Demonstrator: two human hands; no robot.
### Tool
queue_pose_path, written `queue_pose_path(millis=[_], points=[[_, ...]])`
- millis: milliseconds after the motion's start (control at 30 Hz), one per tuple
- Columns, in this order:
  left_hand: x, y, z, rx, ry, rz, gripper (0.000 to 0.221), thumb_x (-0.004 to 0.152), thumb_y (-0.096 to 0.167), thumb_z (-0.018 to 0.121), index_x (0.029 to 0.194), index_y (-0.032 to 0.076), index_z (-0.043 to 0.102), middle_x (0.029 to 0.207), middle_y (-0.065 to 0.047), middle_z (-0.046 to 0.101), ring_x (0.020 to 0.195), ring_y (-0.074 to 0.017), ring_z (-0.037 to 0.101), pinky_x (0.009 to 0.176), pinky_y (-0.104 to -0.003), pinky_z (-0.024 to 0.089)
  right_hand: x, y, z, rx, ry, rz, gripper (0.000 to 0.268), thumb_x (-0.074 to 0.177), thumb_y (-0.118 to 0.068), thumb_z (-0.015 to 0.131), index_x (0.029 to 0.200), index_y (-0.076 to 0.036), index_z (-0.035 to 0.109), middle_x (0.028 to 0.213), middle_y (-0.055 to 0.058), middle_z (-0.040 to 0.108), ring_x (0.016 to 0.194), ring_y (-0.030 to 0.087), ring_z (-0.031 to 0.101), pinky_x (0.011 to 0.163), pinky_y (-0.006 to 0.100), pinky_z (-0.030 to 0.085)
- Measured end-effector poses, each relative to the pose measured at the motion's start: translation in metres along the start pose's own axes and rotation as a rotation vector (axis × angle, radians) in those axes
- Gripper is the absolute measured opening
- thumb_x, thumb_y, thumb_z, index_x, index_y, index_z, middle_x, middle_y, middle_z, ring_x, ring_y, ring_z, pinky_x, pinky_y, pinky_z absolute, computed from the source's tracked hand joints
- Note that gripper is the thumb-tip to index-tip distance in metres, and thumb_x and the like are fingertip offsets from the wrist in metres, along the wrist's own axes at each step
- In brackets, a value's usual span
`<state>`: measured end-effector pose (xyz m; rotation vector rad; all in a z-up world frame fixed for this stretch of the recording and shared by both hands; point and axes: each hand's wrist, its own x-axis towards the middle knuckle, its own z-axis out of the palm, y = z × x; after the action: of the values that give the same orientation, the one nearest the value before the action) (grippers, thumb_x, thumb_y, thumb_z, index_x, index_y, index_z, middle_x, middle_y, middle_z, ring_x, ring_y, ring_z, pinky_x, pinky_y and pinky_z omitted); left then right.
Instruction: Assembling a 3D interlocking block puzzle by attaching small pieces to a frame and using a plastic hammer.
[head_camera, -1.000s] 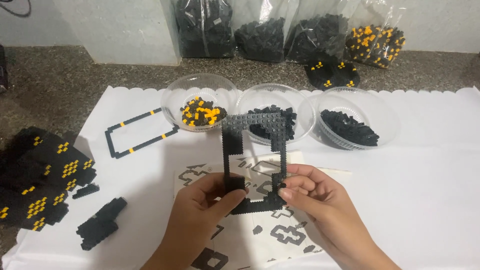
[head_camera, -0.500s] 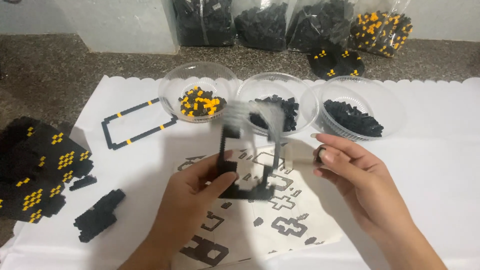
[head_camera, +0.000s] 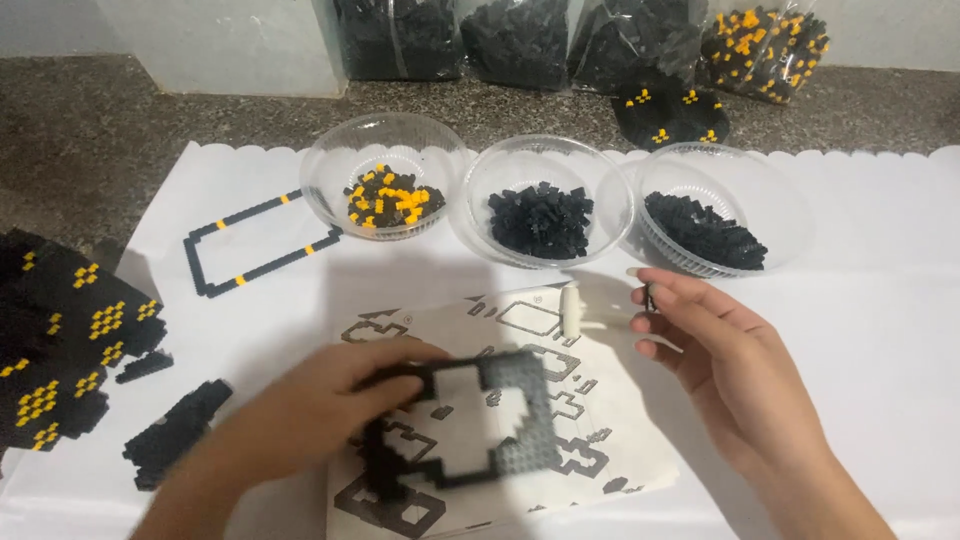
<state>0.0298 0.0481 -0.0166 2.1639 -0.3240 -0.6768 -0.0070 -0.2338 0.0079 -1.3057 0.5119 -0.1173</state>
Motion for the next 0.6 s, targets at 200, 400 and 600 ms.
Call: queue_pose_path(millis=[200,400,600], points=[[0.005,-0.009,0.028,0.248,0.116,0.169,0.037,0.088,0.035,0.051,0.122,0.031,0.064,0.102,0.002,0.065,0.103,-0.0169,0.056,0.091,-0.030,0.041,-0.022,0.023,0.012,-0.298,-0.163,0.003,0.018,0.071,0.019,0.061,0.058,0.007,0.065,0.092,0.018,0.081,0.074,0.024,0.073,0.062,0.036,0.059],[-0.022,0.023,0.024,0.115,0.139,0.542,0.015,0.079,0.026,0.065,0.091,0.018,0.067,0.089,0.004,0.074,0.085,-0.0123,0.069,0.076,-0.028,0.050,-0.052,0.075,0.022,-0.108,-0.505,0.039,0.023,0.069,0.018,0.078,0.076,0.003,0.062,0.072,0.016,0.079,0.068,0.016,0.070,0.070,0.025,0.052],[-0.025,0.022,0.030,0.070,-0.167,0.612,0.015,0.089,0.034,0.057,0.096,0.021,0.062,0.089,0.004,0.065,0.078,-0.0099,0.063,0.065,-0.022,0.049,-0.044,0.094,0.008,0.041,-0.418,0.352,0.028,0.073,0.028,0.071,0.085,0.007,0.056,0.069,0.021,0.075,0.064,0.025,0.071,0.063,0.033,0.056]])
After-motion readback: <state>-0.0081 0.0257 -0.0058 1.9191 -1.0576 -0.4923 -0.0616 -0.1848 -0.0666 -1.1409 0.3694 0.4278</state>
